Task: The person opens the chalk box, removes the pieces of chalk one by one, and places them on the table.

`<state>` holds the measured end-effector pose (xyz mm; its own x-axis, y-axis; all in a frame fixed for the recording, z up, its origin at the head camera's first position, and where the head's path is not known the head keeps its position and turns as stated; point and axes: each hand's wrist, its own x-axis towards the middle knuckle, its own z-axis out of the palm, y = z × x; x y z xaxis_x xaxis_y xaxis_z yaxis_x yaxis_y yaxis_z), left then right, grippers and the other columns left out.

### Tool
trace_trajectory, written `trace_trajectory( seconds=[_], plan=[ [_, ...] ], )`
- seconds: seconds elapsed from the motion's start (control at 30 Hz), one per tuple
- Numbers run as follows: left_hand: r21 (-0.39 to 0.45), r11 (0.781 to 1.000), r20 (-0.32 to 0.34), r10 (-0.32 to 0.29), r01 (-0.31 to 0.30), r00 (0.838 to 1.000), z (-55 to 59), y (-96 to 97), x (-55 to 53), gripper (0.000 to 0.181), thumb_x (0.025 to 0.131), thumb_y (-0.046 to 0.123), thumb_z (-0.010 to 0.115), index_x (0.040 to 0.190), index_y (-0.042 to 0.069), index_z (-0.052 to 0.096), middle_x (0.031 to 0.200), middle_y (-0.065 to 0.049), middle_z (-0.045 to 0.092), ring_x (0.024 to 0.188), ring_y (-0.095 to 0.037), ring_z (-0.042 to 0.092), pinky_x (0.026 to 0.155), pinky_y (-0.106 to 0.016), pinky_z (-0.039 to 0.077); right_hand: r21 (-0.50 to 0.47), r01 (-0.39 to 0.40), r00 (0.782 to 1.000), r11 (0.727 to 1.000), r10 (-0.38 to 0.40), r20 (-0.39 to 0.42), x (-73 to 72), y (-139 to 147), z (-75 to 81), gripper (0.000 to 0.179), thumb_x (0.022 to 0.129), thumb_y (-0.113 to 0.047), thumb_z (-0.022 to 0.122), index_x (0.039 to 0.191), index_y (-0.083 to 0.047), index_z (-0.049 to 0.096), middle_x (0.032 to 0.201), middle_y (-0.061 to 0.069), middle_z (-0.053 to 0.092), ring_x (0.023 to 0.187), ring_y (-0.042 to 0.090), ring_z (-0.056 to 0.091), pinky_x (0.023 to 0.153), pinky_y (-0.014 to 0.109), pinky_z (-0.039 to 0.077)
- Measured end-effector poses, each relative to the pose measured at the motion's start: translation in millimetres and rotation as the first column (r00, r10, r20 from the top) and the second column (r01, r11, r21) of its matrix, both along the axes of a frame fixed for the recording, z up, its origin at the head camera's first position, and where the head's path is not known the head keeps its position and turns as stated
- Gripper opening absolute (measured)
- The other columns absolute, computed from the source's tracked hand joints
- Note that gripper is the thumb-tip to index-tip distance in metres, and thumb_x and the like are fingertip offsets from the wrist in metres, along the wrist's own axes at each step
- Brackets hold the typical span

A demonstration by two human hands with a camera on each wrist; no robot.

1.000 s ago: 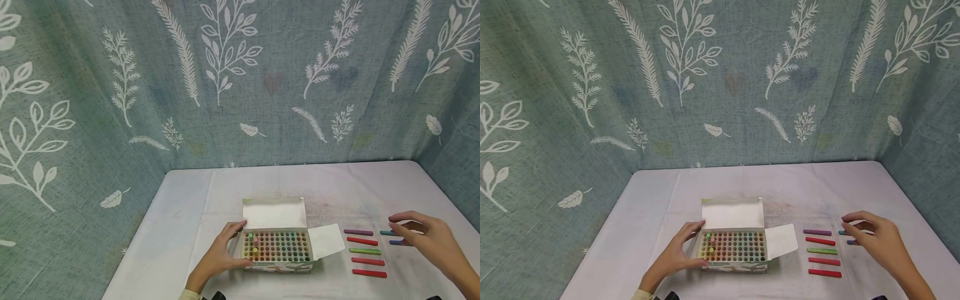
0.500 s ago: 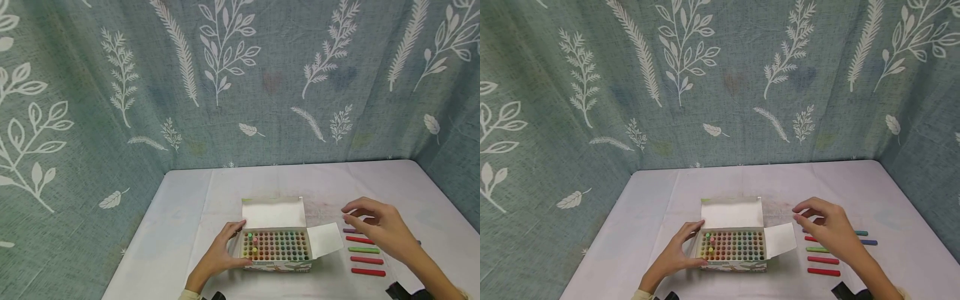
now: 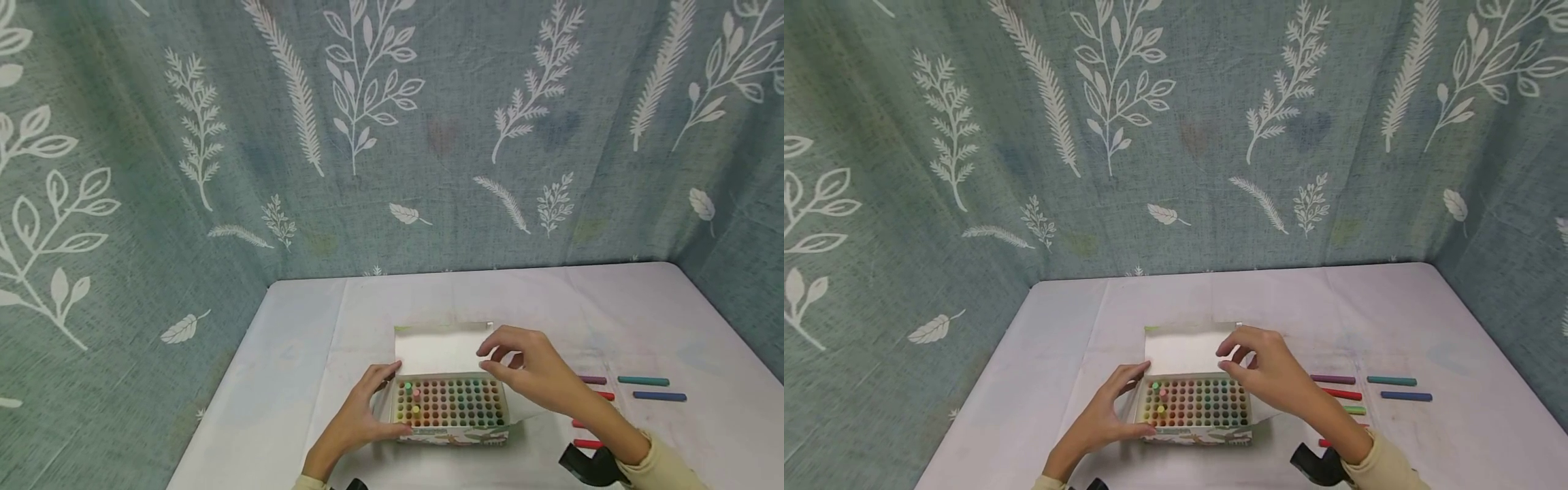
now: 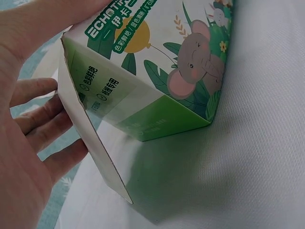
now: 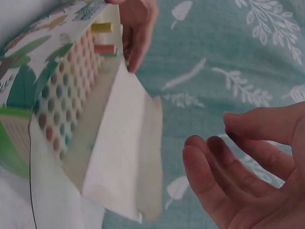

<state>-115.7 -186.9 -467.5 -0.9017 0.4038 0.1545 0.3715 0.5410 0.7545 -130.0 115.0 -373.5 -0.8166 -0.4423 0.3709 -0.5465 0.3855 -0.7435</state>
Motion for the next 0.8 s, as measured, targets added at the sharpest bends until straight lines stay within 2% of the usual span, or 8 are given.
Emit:
trace_trajectory(
  seconds=[0.13, 0.33, 0.57, 0.8],
  plan=[
    [-0.001, 1.000, -0.018, -0.012, 0.011, 1.000, -3.6, -1.2, -1.8, 0.093, 0.061, 0.047, 0.075, 0.138, 0.024, 0.028, 0.126, 0.005, 0.037, 0.117, -0.016, 0.038, 0.091, -0.043, 0.039, 0.026, -0.067, 0.997, 0.997, 0.067, 0.028, -3.7, -19.1, -7.3, 0.015, 0.078, -0.012, 0.066, 0.087, -0.024, 0.062, 0.085, -0.009, 0.059, 0.072, 0.006, 0.056, 0.054, 0.022, 0.049],
    [0.014, 1.000, -0.006, 0.004, -0.004, 1.000, -2.3, -0.9, -1.3, 0.094, 0.059, 0.046, 0.077, 0.137, 0.025, 0.029, 0.125, 0.006, 0.038, 0.116, -0.013, 0.038, 0.092, -0.043, 0.039, 0.099, -0.167, 0.986, 0.981, 0.164, 0.041, -8.4, -49.2, -20.2, 0.018, 0.077, -0.006, 0.065, 0.088, -0.019, 0.062, 0.087, -0.006, 0.059, 0.072, 0.006, 0.055, 0.054, 0.019, 0.048],
    [0.024, 1.000, -0.015, -0.014, 0.014, 1.000, -3.9, -2.3, -1.2, 0.091, 0.062, 0.043, 0.076, 0.137, 0.023, 0.029, 0.126, 0.005, 0.037, 0.116, -0.015, 0.038, 0.092, -0.044, 0.039, 0.184, -0.271, 0.962, 0.945, 0.272, 0.022, -14.8, -79.2, -37.4, 0.022, 0.074, 0.006, 0.057, 0.087, -0.010, 0.065, 0.086, 0.001, 0.059, 0.070, 0.006, 0.053, 0.056, 0.016, 0.046],
    [0.054, 0.998, -0.019, -0.035, 0.036, 0.999, -6.7, -3.7, -0.8, 0.090, 0.063, 0.041, 0.076, 0.137, 0.022, 0.029, 0.127, 0.004, 0.037, 0.117, -0.018, 0.038, 0.093, -0.044, 0.038, 0.304, -0.304, 0.948, 0.903, 0.318, 0.003, -15.5, -98.2, -55.9, 0.020, 0.075, 0.006, 0.057, 0.082, -0.011, 0.064, 0.076, -0.005, 0.054, 0.062, 0.001, 0.047, 0.053, 0.012, 0.042]
  ],
)
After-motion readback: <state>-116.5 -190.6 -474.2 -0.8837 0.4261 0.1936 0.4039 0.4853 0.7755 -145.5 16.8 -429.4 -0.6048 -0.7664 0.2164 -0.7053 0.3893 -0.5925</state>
